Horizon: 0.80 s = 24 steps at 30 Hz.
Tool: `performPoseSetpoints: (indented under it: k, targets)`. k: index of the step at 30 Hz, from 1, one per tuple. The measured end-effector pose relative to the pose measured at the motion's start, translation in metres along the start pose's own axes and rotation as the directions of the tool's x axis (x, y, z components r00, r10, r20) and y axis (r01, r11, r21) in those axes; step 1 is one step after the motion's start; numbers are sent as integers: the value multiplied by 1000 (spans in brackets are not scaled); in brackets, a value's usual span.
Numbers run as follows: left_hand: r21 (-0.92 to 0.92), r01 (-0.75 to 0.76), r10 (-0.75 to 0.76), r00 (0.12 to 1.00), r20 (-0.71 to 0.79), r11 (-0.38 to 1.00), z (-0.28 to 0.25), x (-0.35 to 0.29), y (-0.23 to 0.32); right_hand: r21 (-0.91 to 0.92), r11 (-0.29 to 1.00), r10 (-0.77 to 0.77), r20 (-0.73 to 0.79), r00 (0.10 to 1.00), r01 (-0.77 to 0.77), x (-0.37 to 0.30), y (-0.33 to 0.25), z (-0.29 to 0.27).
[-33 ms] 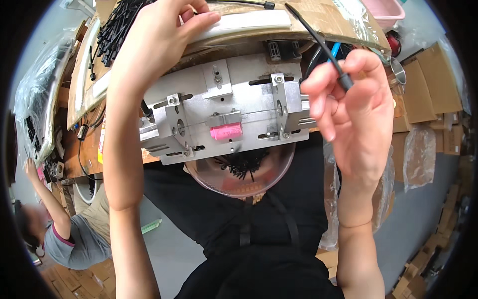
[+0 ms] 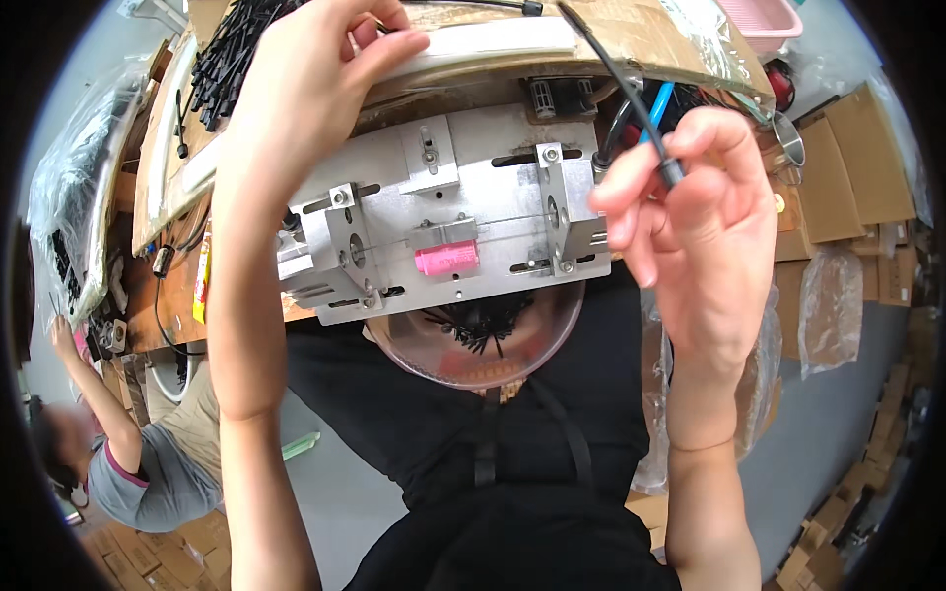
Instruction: The person repeatedly picks black cable ties from a cardboard box and inserts them into a pink fixture on a metal jig. The person then pulls the ties through the fixture and places the processed ties into a clear bowl below. The task is performed one at a time in a repetitive loop.
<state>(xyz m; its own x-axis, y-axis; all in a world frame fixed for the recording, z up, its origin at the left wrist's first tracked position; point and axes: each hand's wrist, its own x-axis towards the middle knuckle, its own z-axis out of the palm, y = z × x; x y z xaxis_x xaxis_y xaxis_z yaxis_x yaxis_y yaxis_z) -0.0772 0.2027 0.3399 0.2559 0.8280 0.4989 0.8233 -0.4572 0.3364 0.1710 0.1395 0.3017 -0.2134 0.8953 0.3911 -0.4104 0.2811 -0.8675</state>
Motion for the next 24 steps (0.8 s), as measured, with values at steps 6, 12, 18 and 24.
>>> performPoseSetpoints:
  k: [6, 12, 18, 24]
  targets:
    - [94, -5, 24, 978, -209, 996, 17, -124, 47, -193, 980, -75, -125, 989, 50, -17, 6, 0]
    - [212, 111, -131, 988, 82, 971, 64, -177, 76, -262, 965, -60, -168, 984, 14, -19, 3, 23]
    - [215, 129, -160, 978, 133, 968, 62, -167, 74, -373, 927, -72, -111, 991, 25, -28, 0, 26]
    - [133, 37, -58, 986, 158, 990, 29, -132, 57, -776, 616, -52, 131, 990, 135, -61, 26, 41]
